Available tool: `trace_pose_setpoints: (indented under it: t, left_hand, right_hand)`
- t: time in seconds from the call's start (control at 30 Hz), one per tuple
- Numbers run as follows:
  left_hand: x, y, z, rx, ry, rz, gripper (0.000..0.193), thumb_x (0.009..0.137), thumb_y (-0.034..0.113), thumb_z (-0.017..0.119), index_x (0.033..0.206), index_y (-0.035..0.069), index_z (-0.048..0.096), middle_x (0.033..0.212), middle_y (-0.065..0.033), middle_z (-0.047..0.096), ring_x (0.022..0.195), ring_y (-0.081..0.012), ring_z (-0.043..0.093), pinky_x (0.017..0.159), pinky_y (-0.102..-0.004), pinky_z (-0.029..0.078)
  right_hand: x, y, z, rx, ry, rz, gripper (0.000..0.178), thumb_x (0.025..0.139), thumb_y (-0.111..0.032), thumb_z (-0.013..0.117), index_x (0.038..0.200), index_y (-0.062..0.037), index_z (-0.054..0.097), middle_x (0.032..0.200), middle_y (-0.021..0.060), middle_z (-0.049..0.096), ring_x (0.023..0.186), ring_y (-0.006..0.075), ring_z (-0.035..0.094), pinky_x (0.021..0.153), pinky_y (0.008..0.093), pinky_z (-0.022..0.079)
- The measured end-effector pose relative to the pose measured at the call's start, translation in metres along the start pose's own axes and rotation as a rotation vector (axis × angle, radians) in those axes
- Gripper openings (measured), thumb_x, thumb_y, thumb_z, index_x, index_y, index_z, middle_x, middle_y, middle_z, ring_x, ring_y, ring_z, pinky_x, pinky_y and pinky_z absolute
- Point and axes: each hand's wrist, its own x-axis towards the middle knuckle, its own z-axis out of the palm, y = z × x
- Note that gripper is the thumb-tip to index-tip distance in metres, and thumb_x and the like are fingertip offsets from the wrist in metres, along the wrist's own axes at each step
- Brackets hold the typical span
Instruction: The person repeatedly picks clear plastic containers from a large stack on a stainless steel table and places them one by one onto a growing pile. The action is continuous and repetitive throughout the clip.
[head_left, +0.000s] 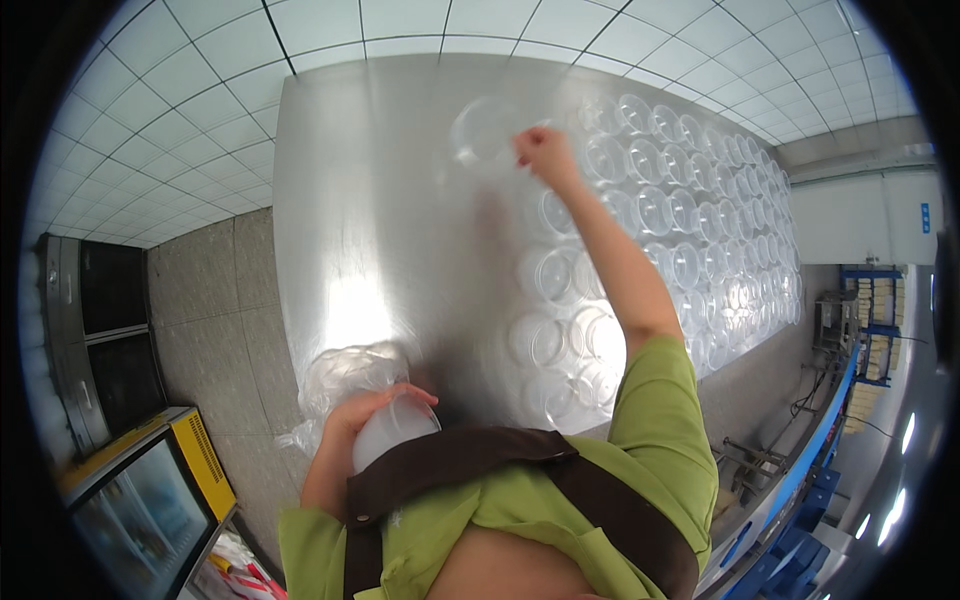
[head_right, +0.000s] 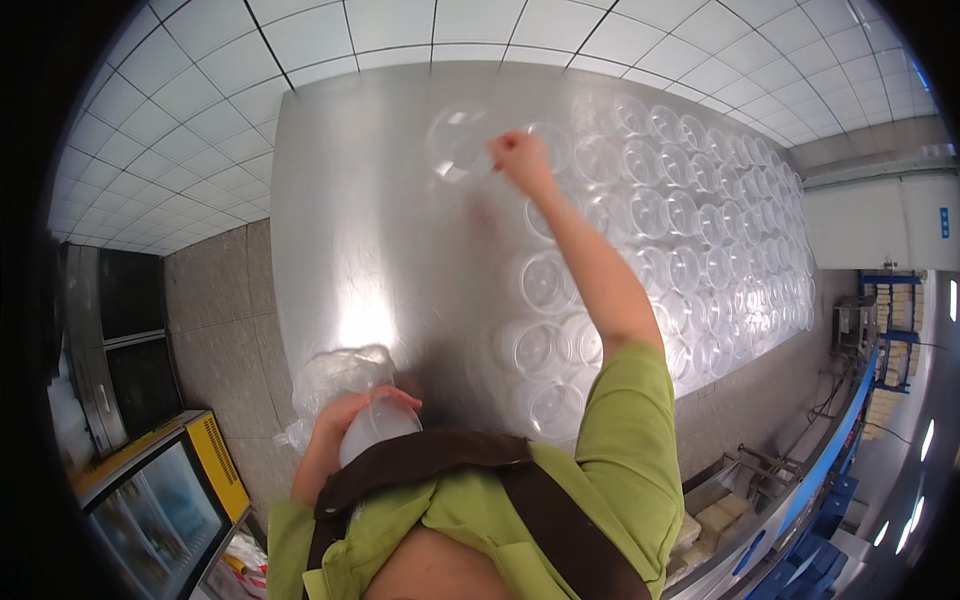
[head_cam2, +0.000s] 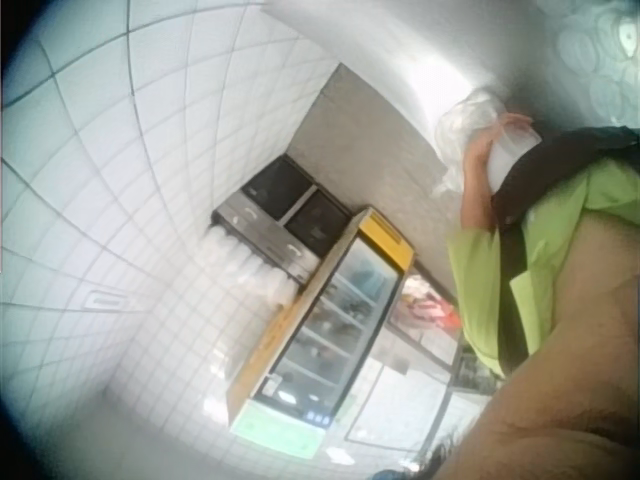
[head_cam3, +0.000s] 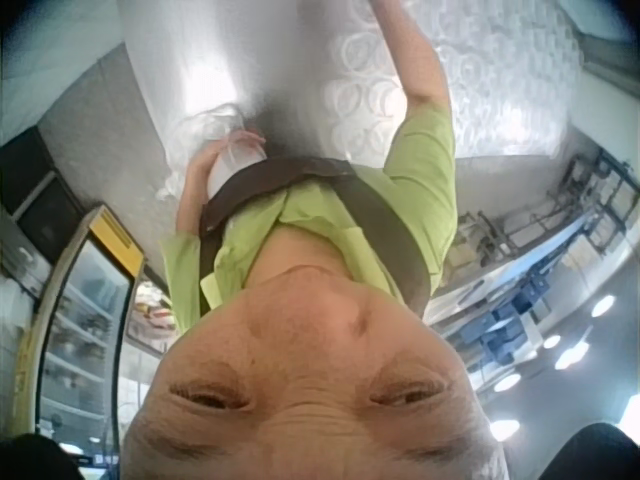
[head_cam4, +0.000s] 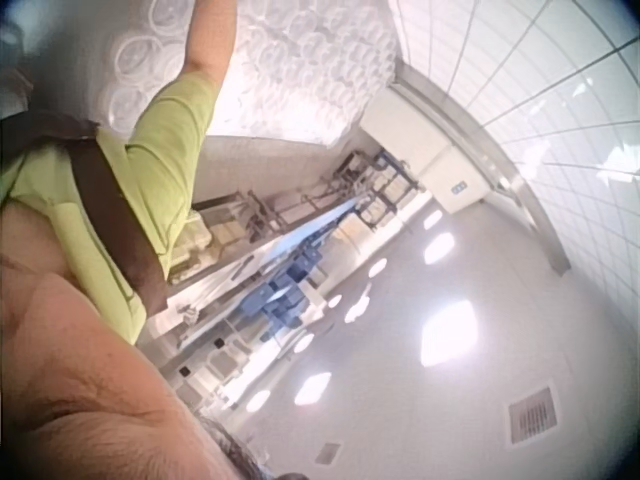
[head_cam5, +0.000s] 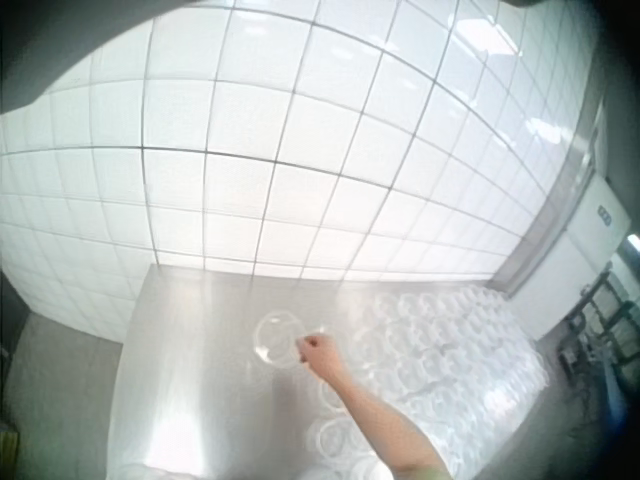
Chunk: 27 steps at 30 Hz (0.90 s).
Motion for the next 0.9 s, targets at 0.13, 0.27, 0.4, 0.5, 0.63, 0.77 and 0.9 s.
trace_pose_setpoints:
  t: [0.13, 0.27, 0.4, 0.5, 0.63, 0.77, 0.9]
  left_hand:
    - [0.001, 0.004, -0.001, -0.052, -0.057, 0.032, 0.069, 0.09, 0.05, 0.047, 0.132, -0.005, 0.041, 0.123, -0.016, 0.054, 0.115, -0.0245, 0.051, 0.101, -0.0359, 0.036]
    - [-0.003, 0.002, 0.002, -0.272, 0.004, 0.055, 0.07, 0.087, 0.047, 0.051, 0.132, -0.006, 0.04, 0.127, -0.0196, 0.05, 0.117, -0.0265, 0.049, 0.101, -0.0371, 0.035]
    - [-0.006, 0.003, 0.003, -0.166, 0.039, 0.08, 0.071, 0.086, 0.047, 0.049, 0.131, -0.007, 0.041, 0.125, -0.0215, 0.052, 0.117, -0.0284, 0.049, 0.103, -0.0373, 0.034]
    - [-0.005, 0.001, 0.001, -0.172, 0.008, 0.073, 0.07, 0.085, 0.047, 0.05, 0.129, -0.007, 0.043, 0.124, -0.0212, 0.053, 0.116, -0.0283, 0.05, 0.103, -0.0369, 0.034]
    - [-0.008, -0.01, -0.003, -0.184, 0.018, 0.088, 0.066, 0.086, 0.045, 0.054, 0.128, -0.005, 0.045, 0.122, -0.019, 0.055, 0.114, -0.0271, 0.051, 0.101, -0.0372, 0.036]
    - [-0.018, -0.022, -0.011, -0.134, 0.298, -0.095, 0.058, 0.088, 0.045, 0.054, 0.121, -0.003, 0.052, 0.117, -0.0174, 0.059, 0.112, -0.0259, 0.054, 0.099, -0.0371, 0.038]
    - [-0.019, -0.022, -0.017, 0.034, 0.198, 0.026, 0.056, 0.091, 0.048, 0.048, 0.113, -0.003, 0.057, 0.115, -0.0162, 0.06, 0.113, -0.0245, 0.053, 0.099, -0.034, 0.037]
  right_hand:
    - [0.104, 0.051, -0.04, 0.104, 0.309, 0.307, 0.022, 0.076, -0.02, 0.062, 0.071, 0.001, 0.065, 0.06, 0.0087, 0.063, 0.05, 0.0149, 0.061, 0.045, 0.03, 0.047]
    - [0.134, 0.079, -0.054, 0.037, 0.368, 0.46, 0.021, 0.076, -0.018, 0.06, 0.071, 0.0024, 0.062, 0.061, 0.0104, 0.063, 0.052, 0.0175, 0.061, 0.048, 0.0317, 0.049]
    - [0.093, 0.049, -0.044, -0.548, 0.501, 0.173, 0.02, 0.079, -0.018, 0.061, 0.078, 0.0025, 0.06, 0.067, 0.0128, 0.064, 0.062, 0.0219, 0.063, 0.057, 0.0339, 0.049]
    - [-0.006, 0.007, 0.013, -0.169, 0.095, -0.212, 0.021, 0.082, -0.022, 0.063, 0.092, -0.0039, 0.062, 0.079, 0.0107, 0.066, 0.072, 0.0225, 0.064, 0.064, 0.035, 0.049]
    - [-0.202, -0.033, 0.107, -0.008, -0.735, -0.674, 0.027, 0.081, -0.028, 0.066, 0.098, -0.0085, 0.063, 0.094, 0.0118, 0.064, 0.088, 0.0274, 0.063, 0.074, 0.0363, 0.051]
    - [-0.257, -0.037, 0.136, -0.056, -0.837, -0.74, 0.025, 0.083, -0.027, 0.064, 0.101, -0.0102, 0.061, 0.091, 0.0112, 0.061, 0.082, 0.0305, 0.06, 0.068, 0.0388, 0.05]
    - [-0.169, -0.028, 0.108, 0.159, -0.632, -0.172, 0.016, 0.085, -0.019, 0.063, 0.096, -0.0072, 0.064, 0.086, 0.0027, 0.064, 0.078, 0.01, 0.058, 0.071, 0.0275, 0.049]
